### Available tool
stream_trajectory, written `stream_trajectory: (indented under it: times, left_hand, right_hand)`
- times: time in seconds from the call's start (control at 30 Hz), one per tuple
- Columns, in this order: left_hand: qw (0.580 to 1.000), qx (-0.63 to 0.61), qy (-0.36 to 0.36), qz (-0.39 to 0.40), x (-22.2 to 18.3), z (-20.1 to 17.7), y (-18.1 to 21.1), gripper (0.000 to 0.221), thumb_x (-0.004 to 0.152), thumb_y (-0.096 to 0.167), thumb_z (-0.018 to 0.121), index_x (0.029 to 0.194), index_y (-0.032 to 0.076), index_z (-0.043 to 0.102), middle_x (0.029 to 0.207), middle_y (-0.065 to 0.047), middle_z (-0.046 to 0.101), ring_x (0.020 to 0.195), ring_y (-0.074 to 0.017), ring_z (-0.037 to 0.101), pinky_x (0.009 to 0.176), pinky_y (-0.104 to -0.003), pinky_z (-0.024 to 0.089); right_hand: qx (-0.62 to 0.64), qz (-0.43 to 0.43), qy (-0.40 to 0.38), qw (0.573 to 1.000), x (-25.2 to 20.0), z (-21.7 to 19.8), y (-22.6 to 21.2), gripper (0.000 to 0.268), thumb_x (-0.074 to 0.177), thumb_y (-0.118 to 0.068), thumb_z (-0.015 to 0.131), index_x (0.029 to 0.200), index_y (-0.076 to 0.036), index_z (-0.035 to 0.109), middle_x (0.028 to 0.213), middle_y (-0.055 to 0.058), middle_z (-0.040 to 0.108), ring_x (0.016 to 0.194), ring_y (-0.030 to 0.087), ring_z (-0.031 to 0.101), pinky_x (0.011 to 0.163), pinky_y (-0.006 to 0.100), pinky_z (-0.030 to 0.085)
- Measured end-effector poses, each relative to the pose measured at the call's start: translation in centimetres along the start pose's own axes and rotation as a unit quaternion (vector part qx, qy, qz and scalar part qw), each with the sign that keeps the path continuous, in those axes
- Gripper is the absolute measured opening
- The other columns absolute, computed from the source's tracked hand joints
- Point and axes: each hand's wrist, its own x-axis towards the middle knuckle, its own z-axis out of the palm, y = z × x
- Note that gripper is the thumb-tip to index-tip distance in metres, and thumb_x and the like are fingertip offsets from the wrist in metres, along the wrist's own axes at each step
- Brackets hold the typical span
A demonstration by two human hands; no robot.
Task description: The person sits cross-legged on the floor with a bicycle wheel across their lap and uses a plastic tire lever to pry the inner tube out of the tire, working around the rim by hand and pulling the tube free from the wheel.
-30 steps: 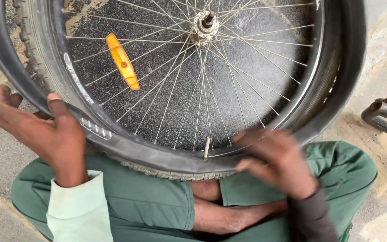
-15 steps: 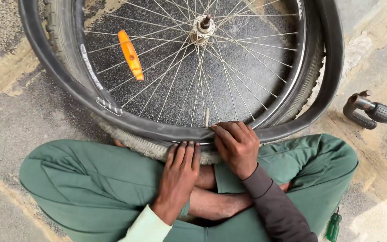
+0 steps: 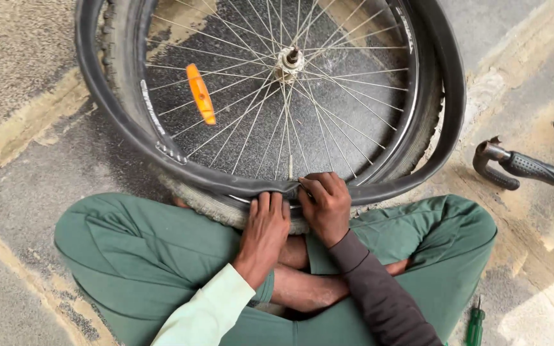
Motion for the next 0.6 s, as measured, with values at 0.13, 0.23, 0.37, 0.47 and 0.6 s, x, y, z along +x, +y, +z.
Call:
stream_trajectory:
  times: [0.13,0.23,0.37,0.47,0.6]
  left_hand:
    - [0.997,-0.002,0.078,-0.001,-1.1,-0.6,-0.1,0.041,0.081,0.015,0.058,0.117,-0.001,0.066,0.116,-0.016,0.059,0.112,-0.0324,0.056,0.094,-0.043,0.046]
    - [0.991,0.060,0.114,0.024,-1.8,0.0,0.1,0.051,0.079,0.019,0.059,0.123,-0.004,0.065,0.121,-0.017,0.061,0.119,-0.0348,0.056,0.104,-0.046,0.045]
    - [0.995,0.073,0.038,0.060,-0.5,1.4,-1.2,0.038,0.082,0.016,0.062,0.113,-0.005,0.065,0.113,-0.018,0.061,0.113,-0.0343,0.057,0.100,-0.048,0.047]
    - [0.997,-0.008,0.037,0.060,-0.3,2.4,-1.5,0.024,0.081,0.010,0.063,0.102,0.000,0.065,0.104,-0.014,0.059,0.104,-0.0307,0.058,0.091,-0.045,0.048]
    - [0.988,-0.064,0.128,0.049,-0.6,2.1,-1.5,0.013,0.078,0.007,0.065,0.090,0.005,0.060,0.095,-0.012,0.055,0.095,-0.0287,0.057,0.081,-0.042,0.048]
  right_hand:
    - [-0.003,0.006,0.029,1.000,0.3,0.3,-0.1,0.021,0.080,-0.001,0.076,0.101,-0.004,0.071,0.098,0.008,0.069,0.089,0.029,0.064,0.080,0.042,0.051]
    - [-0.022,0.016,0.033,0.999,-0.5,0.6,0.1,0.021,0.082,-0.001,0.077,0.101,-0.005,0.072,0.098,0.007,0.068,0.091,0.030,0.065,0.080,0.042,0.050]
    - [-0.020,0.029,0.041,0.999,0.2,1.1,-0.2,0.021,0.083,-0.003,0.076,0.102,-0.007,0.071,0.098,0.006,0.069,0.092,0.028,0.065,0.081,0.042,0.050]
    - [-0.027,0.022,0.025,0.999,0.0,0.8,-0.3,0.021,0.083,-0.003,0.074,0.103,-0.008,0.072,0.099,0.006,0.070,0.092,0.028,0.066,0.078,0.042,0.050]
    - [0.021,-0.003,-0.013,1.000,-0.2,0.0,-0.6,0.022,0.081,-0.002,0.073,0.101,-0.009,0.072,0.100,0.005,0.069,0.092,0.028,0.065,0.080,0.042,0.052]
